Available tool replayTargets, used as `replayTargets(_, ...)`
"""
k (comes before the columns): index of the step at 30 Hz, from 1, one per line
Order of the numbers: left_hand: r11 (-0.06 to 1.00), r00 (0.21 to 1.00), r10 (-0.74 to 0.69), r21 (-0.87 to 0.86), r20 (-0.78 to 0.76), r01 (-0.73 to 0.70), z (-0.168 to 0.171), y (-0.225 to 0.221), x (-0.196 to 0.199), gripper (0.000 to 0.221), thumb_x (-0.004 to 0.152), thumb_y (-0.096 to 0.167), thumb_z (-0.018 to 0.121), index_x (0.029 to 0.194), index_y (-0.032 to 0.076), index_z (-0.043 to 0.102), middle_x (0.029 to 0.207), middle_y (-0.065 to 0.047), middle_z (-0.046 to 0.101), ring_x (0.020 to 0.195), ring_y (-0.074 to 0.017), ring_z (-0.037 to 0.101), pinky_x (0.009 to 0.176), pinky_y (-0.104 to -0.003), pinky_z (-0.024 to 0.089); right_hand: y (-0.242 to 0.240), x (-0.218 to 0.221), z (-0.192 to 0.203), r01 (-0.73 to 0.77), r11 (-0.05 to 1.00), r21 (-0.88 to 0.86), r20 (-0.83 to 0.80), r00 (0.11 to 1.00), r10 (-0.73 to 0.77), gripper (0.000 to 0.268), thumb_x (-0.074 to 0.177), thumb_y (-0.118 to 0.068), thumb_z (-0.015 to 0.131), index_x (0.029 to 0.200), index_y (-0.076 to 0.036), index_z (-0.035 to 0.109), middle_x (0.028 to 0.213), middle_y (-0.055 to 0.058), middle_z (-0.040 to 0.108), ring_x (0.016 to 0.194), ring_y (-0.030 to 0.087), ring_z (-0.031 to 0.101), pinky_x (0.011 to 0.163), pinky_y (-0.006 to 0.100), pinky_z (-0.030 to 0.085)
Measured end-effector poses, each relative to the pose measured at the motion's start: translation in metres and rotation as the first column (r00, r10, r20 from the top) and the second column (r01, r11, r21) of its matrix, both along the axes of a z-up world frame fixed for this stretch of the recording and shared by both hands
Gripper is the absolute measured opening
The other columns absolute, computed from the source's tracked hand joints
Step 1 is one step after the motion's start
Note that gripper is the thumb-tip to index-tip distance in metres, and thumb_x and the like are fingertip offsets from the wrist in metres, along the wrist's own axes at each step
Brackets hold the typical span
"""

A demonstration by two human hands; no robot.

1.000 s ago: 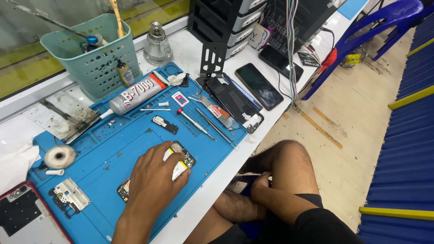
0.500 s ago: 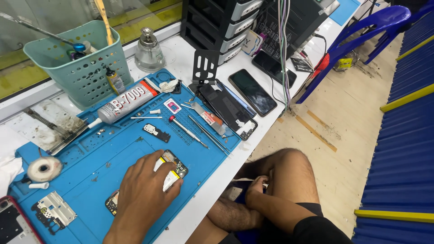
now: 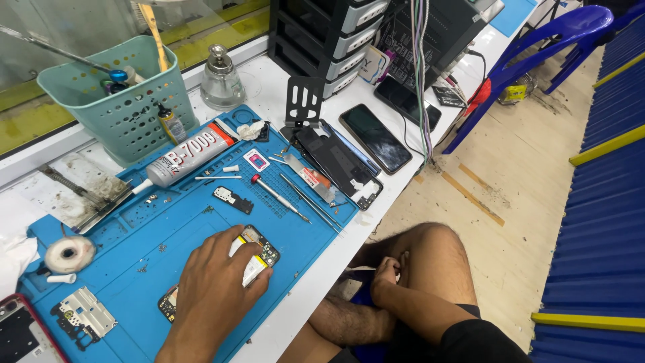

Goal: Repairing a mobile phone by connecting internal components and installing a battery

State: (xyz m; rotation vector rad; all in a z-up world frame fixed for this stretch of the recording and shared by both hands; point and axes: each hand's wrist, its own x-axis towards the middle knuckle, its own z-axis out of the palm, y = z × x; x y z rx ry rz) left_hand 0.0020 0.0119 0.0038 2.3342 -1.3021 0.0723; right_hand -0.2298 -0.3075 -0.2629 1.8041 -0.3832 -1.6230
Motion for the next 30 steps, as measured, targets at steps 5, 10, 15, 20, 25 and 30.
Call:
replayTargets(5,1.0,0.999,0.006,0.012,-0.045,-0.005,0.005,0.0,-0.001,0.042,0.081,0.045,0.076,0.116,0.022,0.072,0.141,-0.01,0.059,0.127,-0.0324,0.054,0.094,-0.051,0.05,0.003,-0.003,0.002,-0.009,1.0,0.0,0.029,1.0,0.009,0.041,0.102,-0.01,0.04,0.137,0.002,0.059,0.135,0.026,0.059,0.115,0.049,0.049,0.084,0.06,0.039)
replayTargets(10,1.0,1.0,0.003,-0.02,-0.019,-0.004,0.005,0.001,-0.003,0.04,0.081,0.043,0.077,0.114,0.021,0.072,0.14,-0.012,0.06,0.125,-0.0337,0.056,0.094,-0.051,0.05,0.006,-0.002,0.006,-0.002,1.0,0.0,-0.006,1.0,0.002,0.045,0.104,-0.013,0.038,0.142,0.0,0.055,0.139,0.025,0.056,0.119,0.048,0.048,0.087,0.059,0.038)
replayTargets(15,1.0,0.999,0.009,0.004,-0.04,-0.009,0.007,0.001,-0.004,0.043,0.081,0.042,0.077,0.118,0.02,0.072,0.14,-0.011,0.059,0.127,-0.0336,0.055,0.095,-0.052,0.05,0.005,-0.006,-0.002,0.013,1.0,-0.026,0.037,0.999,-0.012,0.046,0.104,-0.014,0.035,0.143,0.005,0.053,0.136,0.028,0.057,0.118,0.05,0.049,0.089,0.062,0.038)
replayTargets(20,1.0,0.999,0.01,0.008,-0.05,-0.009,0.007,0.002,-0.004,0.043,0.081,0.042,0.078,0.118,0.019,0.071,0.139,-0.012,0.059,0.128,-0.0336,0.054,0.097,-0.053,0.049,0.014,0.001,0.02,0.046,0.998,0.047,-0.007,0.999,-0.046,0.047,0.105,-0.016,0.035,0.144,0.003,0.053,0.143,0.026,0.052,0.124,0.053,0.046,0.092,0.064,0.038)
replayTargets(25,1.0,1.0,0.007,-0.009,-0.022,-0.008,0.006,0.001,-0.004,0.043,0.081,0.04,0.079,0.117,0.018,0.072,0.138,-0.012,0.06,0.126,-0.0339,0.055,0.095,-0.053,0.049,0.006,0.003,0.023,0.069,0.994,0.087,-0.002,0.998,-0.069,0.051,0.106,-0.016,0.03,0.151,0.003,0.045,0.15,0.026,0.047,0.128,0.051,0.044,0.095,0.064,0.036)
replayTargets(30,1.0,0.999,0.011,0.016,-0.041,-0.011,0.004,0.001,-0.005,0.044,0.081,0.041,0.078,0.118,0.02,0.071,0.141,-0.012,0.059,0.128,-0.0338,0.054,0.097,-0.052,0.048,-0.022,0.001,0.022,-0.088,0.996,0.013,-0.039,0.995,0.088,0.053,0.096,-0.006,0.047,0.149,-0.005,0.049,0.142,0.02,0.052,0.116,0.038,0.05,0.089,0.051,0.038)
